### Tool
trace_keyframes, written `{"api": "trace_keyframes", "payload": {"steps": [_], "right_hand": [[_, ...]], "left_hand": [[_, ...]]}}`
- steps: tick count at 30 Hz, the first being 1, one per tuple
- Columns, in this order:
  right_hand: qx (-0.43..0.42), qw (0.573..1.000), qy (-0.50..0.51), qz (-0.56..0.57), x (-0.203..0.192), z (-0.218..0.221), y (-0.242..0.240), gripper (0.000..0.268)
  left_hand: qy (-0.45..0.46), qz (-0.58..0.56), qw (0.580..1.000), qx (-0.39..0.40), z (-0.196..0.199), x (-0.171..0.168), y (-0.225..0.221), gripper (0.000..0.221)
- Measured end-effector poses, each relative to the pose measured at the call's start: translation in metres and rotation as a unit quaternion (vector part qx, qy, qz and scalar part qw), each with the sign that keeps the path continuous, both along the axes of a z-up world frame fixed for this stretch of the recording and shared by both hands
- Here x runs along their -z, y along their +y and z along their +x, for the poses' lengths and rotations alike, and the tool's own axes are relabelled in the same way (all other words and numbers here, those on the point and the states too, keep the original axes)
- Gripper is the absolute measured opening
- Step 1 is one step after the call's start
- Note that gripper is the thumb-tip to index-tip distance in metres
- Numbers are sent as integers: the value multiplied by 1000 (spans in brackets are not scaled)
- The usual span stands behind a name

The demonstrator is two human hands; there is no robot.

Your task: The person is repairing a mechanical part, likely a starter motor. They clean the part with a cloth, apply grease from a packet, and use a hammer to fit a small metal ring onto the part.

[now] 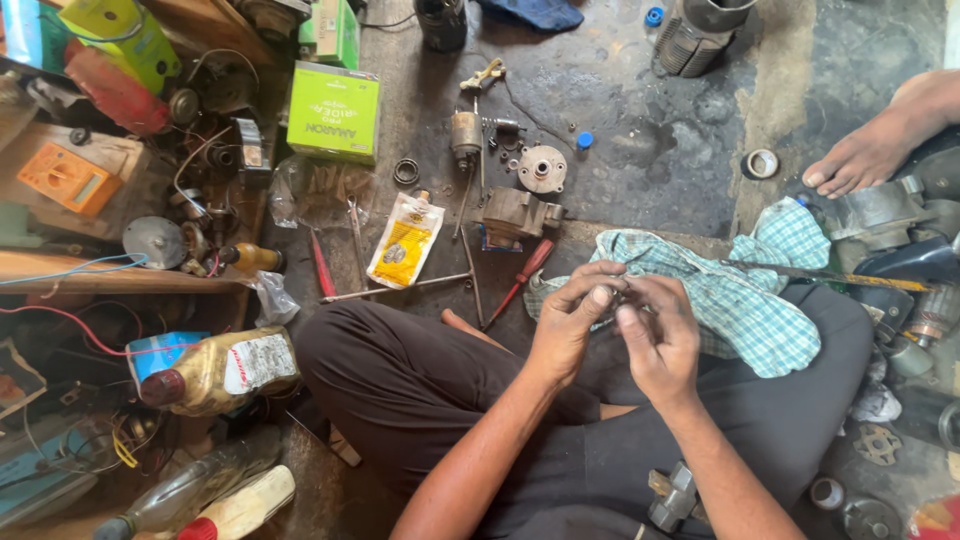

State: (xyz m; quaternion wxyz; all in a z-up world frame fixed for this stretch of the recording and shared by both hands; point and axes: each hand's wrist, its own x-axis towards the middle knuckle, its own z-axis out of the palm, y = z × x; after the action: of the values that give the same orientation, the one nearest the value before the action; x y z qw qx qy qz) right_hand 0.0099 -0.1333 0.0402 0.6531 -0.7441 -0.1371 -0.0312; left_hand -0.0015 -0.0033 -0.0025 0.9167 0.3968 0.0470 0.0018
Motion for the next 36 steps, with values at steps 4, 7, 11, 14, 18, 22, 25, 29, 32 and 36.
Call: {"api": "trace_keyframes", "payload": {"steps": [4,7,11,14,18,22,25,29,32,36], "right_hand": [[0,984,-130,-124,-13,8,3,41],[3,976,-171,-134,-15,6,5,41],[22,999,-29,11,-13,7,6,36],[21,942,166,293,-12,17,-8,32],[-15,904,231,359,-4,19,-23,11],[20,981,185,57,10,3,-19,19],[16,987,153,49,14,1,-14,19],[9,990,135,34,12,4,-13,16],[34,982,185,9,8,7,-14,13],[26,973,228,-5,3,9,-16,14]], "left_hand": [[20,-32,999,0,2,2,2,30],[18,-35,999,4,0,8,2,30],[-5,-76,997,11,0,10,3,38],[-5,2,1000,16,2,7,10,52],[-58,142,987,47,3,2,14,51],[-51,133,988,58,3,2,12,51],[-55,113,990,58,1,4,10,43],[-58,123,989,58,-2,6,11,37],[-56,144,987,55,-3,6,10,39],[-58,160,984,50,-6,4,10,38]]}}
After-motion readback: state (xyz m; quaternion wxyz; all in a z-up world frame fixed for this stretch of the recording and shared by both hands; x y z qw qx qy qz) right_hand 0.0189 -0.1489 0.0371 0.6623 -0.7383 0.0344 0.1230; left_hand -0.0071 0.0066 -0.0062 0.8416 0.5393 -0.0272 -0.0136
